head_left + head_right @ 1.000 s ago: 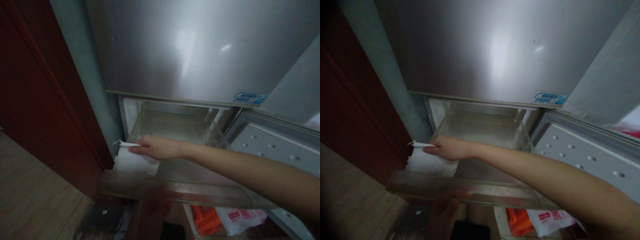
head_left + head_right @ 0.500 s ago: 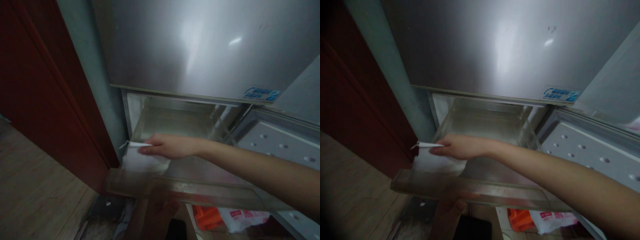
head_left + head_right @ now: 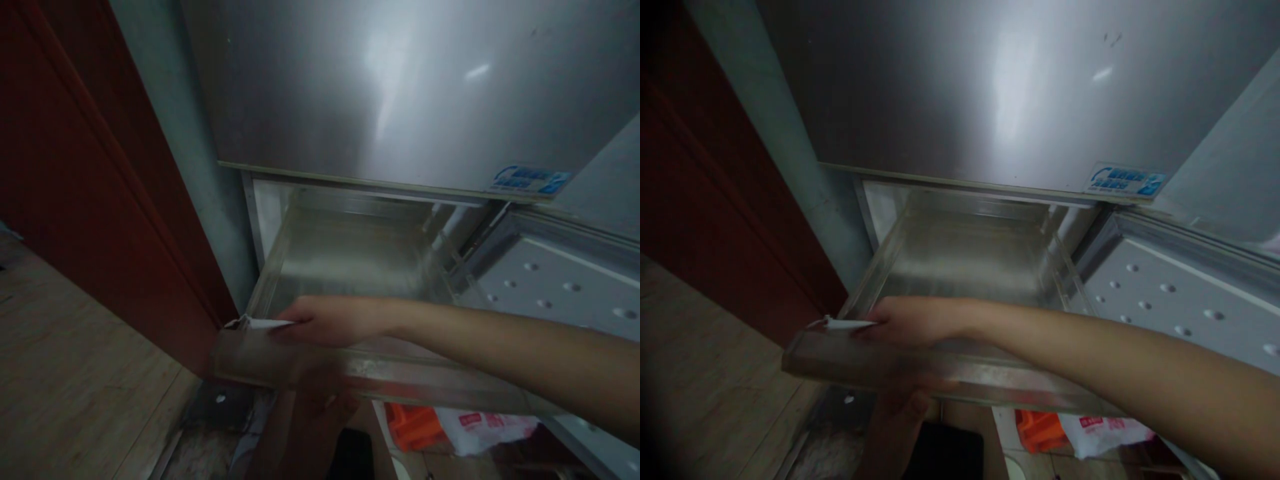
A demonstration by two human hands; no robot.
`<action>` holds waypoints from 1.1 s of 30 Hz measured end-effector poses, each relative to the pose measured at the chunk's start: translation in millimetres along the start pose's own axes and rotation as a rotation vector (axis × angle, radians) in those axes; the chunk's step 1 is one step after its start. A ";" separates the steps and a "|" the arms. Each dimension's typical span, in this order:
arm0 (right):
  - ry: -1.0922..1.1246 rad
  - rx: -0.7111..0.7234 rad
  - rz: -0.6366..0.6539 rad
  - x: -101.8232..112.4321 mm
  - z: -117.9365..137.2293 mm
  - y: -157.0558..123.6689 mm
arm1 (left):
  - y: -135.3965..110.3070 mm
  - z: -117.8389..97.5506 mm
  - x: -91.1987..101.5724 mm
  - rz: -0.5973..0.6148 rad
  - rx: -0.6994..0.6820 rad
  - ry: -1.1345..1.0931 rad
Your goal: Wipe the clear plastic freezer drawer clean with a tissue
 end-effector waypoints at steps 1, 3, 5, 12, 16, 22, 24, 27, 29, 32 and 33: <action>0.068 -0.028 0.037 -1.2 -3.6 1.7 | 0.0 -0.5 -0.4 0.002 0.001 -0.005; 0.138 -0.074 0.101 -2.0 -8.9 3.9 | 0.0 -1.4 -1.0 0.003 0.002 -0.014; 0.155 -0.059 0.128 -0.2 -9.6 4.4 | -0.2 -2.1 -0.8 -0.004 -0.002 -0.019; 0.050 0.024 0.153 5.9 -9.1 -9.4 | -1.3 -1.4 2.0 -0.041 -0.019 -0.032; 0.057 0.123 0.074 8.2 -17.1 -25.3 | -0.4 0.4 1.7 -0.035 -0.029 -0.042; 0.111 0.008 -0.025 10.3 -36.2 -71.2 | 4.1 3.1 -3.3 0.014 -0.023 -0.040; 0.100 -0.102 -0.051 10.8 -40.3 -94.2 | 4.5 3.2 -3.2 0.019 -0.021 -0.012; 0.058 -0.271 -0.086 10.9 -45.0 -128.6 | 4.3 4.3 0.0 0.018 -0.016 0.014; 0.043 -0.349 -0.088 8.5 -47.0 -144.3 | 4.1 5.1 1.9 0.036 -0.019 0.024; 0.033 -0.373 -0.136 5.6 -45.9 -147.8 | 4.2 2.7 3.6 0.045 -0.042 0.065; 0.026 -0.372 -0.168 5.6 -44.6 -143.7 | 4.5 0.5 3.9 0.035 -0.052 0.081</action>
Point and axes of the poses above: each hand's wrist, its own y-axis towards the middle knuckle, its own x-axis out of the back of the hand, z = x × y, the point moved 5 cm from there along y, towards the middle knuckle, and after that the axes turned 8 degrees about -y, right-handed, at the moved point
